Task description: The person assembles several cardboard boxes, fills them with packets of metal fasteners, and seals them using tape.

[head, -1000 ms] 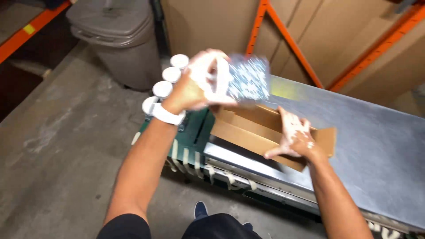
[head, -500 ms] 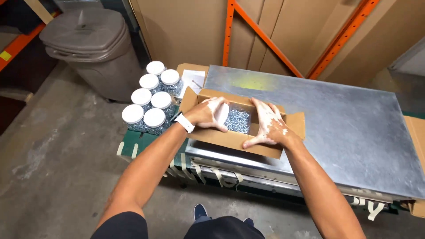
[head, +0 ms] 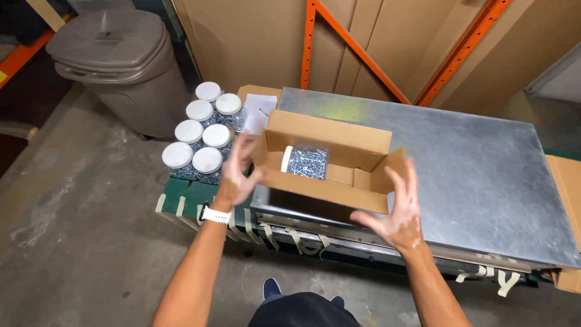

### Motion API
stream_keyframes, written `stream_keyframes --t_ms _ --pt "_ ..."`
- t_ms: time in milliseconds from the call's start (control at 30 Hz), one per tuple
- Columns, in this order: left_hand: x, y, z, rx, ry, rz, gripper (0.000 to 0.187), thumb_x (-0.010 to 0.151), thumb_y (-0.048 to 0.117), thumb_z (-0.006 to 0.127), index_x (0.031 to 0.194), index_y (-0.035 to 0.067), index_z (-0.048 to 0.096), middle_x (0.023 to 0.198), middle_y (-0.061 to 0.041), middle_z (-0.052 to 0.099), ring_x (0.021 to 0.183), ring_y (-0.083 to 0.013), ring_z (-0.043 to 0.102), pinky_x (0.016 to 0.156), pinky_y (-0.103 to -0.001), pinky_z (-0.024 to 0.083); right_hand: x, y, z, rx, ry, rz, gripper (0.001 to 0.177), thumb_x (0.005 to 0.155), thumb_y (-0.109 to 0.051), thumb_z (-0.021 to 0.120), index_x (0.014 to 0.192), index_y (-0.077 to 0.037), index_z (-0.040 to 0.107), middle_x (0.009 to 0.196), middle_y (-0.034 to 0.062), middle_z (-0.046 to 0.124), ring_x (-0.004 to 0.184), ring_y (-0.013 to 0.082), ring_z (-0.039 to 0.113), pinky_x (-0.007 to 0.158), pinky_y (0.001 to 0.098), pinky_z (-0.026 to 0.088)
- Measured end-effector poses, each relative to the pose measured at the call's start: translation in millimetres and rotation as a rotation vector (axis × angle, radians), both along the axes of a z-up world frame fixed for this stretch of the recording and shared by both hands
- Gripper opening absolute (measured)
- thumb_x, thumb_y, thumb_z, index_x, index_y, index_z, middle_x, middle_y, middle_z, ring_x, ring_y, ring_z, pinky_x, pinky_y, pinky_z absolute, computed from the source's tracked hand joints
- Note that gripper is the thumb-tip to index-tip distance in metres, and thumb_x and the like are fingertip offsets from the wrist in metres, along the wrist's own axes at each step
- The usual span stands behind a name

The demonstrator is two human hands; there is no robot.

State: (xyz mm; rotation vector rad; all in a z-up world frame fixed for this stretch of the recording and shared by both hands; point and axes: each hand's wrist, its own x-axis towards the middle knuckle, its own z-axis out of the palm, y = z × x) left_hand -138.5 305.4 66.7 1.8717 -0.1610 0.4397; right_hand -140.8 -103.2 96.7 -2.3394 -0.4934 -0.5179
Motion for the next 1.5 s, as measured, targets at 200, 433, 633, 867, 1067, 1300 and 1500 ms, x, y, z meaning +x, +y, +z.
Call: stream_keyframes --t_ms 200,433,633,867,1067,1300,1500 --pt "-5 -16 -16 0.290 -0.039 0.015 0.067 0.066 0.030 0.107 0.127 0.019 0.083 0.148 -0.004 0.079 0.154 -0.0391 0.058 0.129 -0.053 0.046 38 -29 -64 -0.011 -0.049 0.045 0.068 0.077 -0.050 0.102 0.135 -0.025 0.079 0.109 -0.0078 0.089 0.122 0.0182 0.079 0.120 0.0384 0.055" --pt "-5 -68 33 0.152 0.007 0.300 0.105 0.082 0.021 0.100 0.171 0.017 0.042 0.156 -0.021 0.064 0.140 -0.0475 0.067 0.118 -0.057 0.056 107 -14 -6 0.095 0.116 -0.110 0.132 0.064 -0.042 0.111 0.172 -0.009 0.043 0.179 0.0245 0.034 0.138 0.0471 0.065 0.110 0.0572 0.062" --pt "8 -64 30 0.236 0.112 0.256 0.125 0.084 0.022 0.101 0.184 0.025 0.024 0.176 -0.034 0.027 0.157 -0.0668 0.039 0.129 -0.071 0.037 102 0 10 -0.060 0.369 -0.063 0.150 0.064 -0.037 0.109 0.183 -0.015 0.021 0.159 0.0250 0.052 0.155 0.0480 0.051 0.133 0.0622 0.040" --pt "12 -67 -34 0.558 -0.137 0.337 0.048 0.107 0.036 0.079 0.145 0.008 0.080 0.168 -0.018 0.059 0.132 -0.0426 0.064 0.114 -0.052 0.052 67 34 -38 -0.583 -0.216 0.010 0.057 0.114 -0.060 0.059 0.161 -0.027 0.069 0.166 0.0027 0.068 0.163 0.0283 0.051 0.134 0.0675 0.020" --pt "-57 -136 -47 0.546 -0.166 0.632 0.053 0.112 0.052 0.065 0.154 0.020 0.071 0.178 -0.015 0.040 0.157 -0.0451 0.044 0.120 -0.072 0.035 81 66 -51 -0.550 -0.134 0.290 0.078 0.111 -0.065 0.058 0.171 -0.016 0.054 0.177 0.0088 0.054 0.163 0.0338 0.048 0.132 0.0678 0.030" --pt "-125 -257 -291 -0.112 0.723 0.433 0.062 0.083 0.066 0.094 0.125 0.022 0.077 0.118 -0.001 0.080 0.110 -0.0263 0.080 0.100 -0.040 0.061 78 64 -43 -0.513 -0.148 0.277 0.078 0.111 -0.070 0.060 0.166 -0.015 0.062 0.172 0.0062 0.059 0.161 0.0316 0.050 0.131 0.0639 0.033" --pt "-82 -262 -367 -0.252 1.048 0.544 0.047 0.075 0.075 0.092 0.105 0.040 0.082 0.096 0.020 0.085 0.097 -0.0110 0.083 0.083 -0.028 0.063 78 64 -44 -0.505 -0.174 0.282 0.076 0.113 -0.069 0.061 0.166 -0.015 0.061 0.173 0.0072 0.059 0.161 0.0321 0.050 0.130 0.0641 0.033"
